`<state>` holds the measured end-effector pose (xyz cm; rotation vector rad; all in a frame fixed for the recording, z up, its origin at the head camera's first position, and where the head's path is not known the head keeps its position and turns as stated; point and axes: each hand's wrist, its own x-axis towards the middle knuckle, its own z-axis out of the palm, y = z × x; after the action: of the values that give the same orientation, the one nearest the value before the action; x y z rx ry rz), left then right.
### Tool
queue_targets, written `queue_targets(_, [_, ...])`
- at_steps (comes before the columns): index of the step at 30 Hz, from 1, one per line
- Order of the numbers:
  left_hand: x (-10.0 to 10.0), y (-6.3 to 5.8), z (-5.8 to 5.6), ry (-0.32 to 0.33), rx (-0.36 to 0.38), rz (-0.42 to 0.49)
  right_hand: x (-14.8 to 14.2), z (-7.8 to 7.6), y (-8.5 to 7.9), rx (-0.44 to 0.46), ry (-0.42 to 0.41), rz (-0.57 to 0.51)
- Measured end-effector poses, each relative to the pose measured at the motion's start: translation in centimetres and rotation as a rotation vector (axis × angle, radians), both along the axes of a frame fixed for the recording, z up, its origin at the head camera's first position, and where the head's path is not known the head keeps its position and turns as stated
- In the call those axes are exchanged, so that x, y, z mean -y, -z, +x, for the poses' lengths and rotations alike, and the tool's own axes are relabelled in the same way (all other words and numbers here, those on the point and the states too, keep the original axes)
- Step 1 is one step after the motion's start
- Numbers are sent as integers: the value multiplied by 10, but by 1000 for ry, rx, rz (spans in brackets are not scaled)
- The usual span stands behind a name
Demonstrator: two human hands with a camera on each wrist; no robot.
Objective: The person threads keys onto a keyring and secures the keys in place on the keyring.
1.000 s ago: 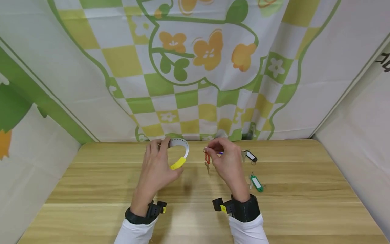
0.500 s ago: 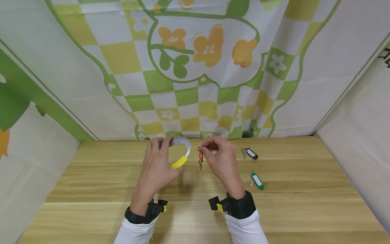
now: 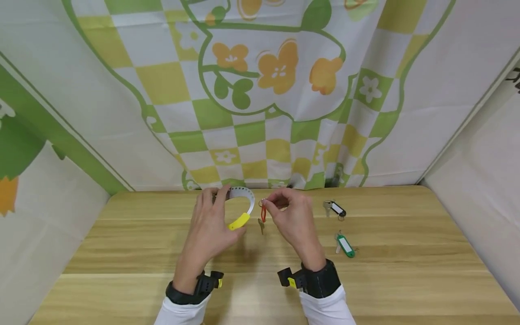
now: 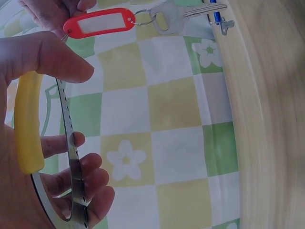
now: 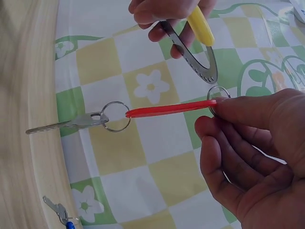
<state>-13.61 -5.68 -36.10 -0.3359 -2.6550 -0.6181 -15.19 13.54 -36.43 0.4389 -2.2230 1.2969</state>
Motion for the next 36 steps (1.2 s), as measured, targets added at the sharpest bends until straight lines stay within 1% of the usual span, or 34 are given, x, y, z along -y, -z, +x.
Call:
queue_targets(6, [-1, -1, 4, -1, 5, 6, -1, 4, -1, 23, 19, 20])
queue_targets(10, [1, 4, 8, -3, 9, 11, -3, 8, 4, 45, 43, 32])
queue_targets(15, [4, 10, 11, -10, 10, 16, -3, 9, 7, 65, 41, 55])
queue_targets(18, [4, 11, 10, -5, 4, 18, -1, 8, 5, 48, 42, 72])
queue_targets(22, [3, 8, 8, 5, -2, 12, 0, 6, 2, 49, 37, 94])
queue_targets(30, [0, 7, 3, 30, 6, 5, 0, 3, 1, 134, -3, 90])
queue_targets(36, [0, 9, 5, 45, 27, -3, 2, 4, 2, 190, 11, 68])
